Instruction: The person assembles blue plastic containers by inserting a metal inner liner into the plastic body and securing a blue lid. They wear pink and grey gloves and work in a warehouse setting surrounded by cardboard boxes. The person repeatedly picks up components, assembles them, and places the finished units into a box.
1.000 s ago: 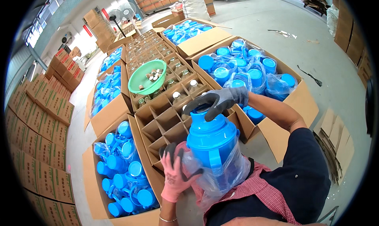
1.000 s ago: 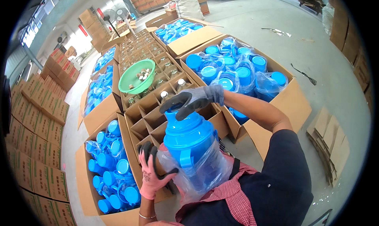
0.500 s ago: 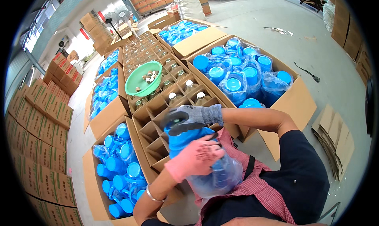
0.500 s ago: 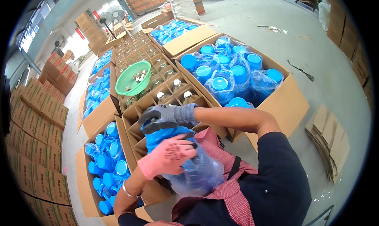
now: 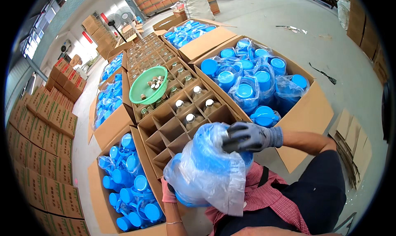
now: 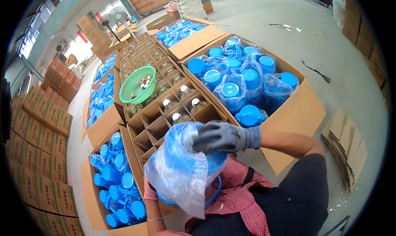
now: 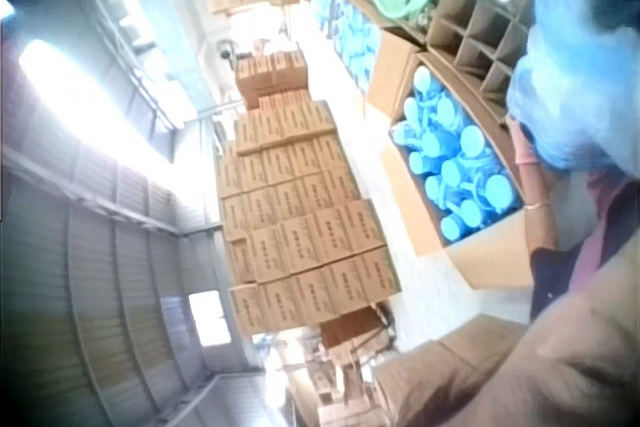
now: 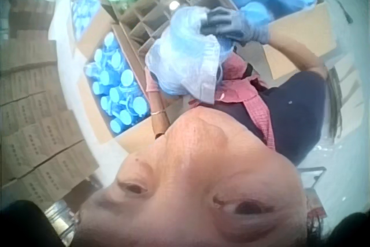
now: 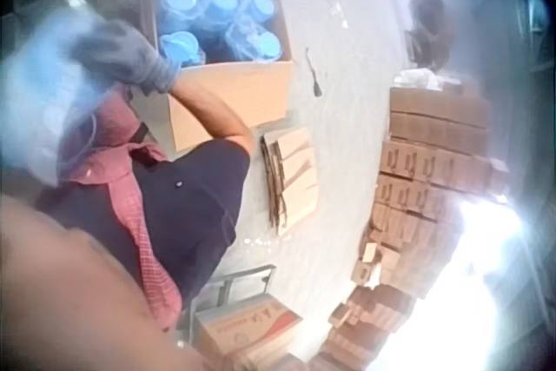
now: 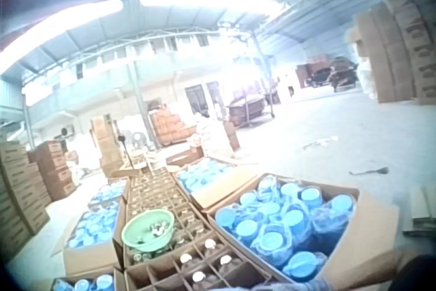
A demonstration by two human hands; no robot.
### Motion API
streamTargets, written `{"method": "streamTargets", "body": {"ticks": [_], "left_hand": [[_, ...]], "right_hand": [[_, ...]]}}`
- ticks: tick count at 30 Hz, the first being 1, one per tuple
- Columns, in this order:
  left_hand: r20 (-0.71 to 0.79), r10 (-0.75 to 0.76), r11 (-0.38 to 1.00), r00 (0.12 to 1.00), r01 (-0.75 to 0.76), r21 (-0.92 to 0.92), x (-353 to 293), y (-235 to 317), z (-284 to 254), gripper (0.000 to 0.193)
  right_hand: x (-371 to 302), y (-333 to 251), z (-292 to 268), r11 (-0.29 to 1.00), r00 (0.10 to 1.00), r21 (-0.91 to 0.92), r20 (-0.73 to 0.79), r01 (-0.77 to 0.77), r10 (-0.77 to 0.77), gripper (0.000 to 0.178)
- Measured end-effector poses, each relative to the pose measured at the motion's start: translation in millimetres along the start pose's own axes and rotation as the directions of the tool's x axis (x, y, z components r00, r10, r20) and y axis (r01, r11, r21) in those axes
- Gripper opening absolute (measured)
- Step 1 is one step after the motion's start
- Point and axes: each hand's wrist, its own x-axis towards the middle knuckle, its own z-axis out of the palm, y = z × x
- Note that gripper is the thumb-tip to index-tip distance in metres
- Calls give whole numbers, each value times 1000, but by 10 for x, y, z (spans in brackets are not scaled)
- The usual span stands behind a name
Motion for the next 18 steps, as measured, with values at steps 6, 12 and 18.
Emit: {"method": "streamTargets", "body": {"ticks": [6,12,18], "left_hand": [[168,-314,814,934,356,-459,35,-248,-86,28],[-190,-145,984,971,121,-130,-202,175,302,31],[-60,-124,967,990,107,-231,-185,52,160,34]], "right_hand": [[596,-135,-161,895,905,-219,275,388,-325,36],[101,68,115,721,682,-95,261,-686,683,48],[239,-58,-37,983,974,20,140,-183,179,39]]}}
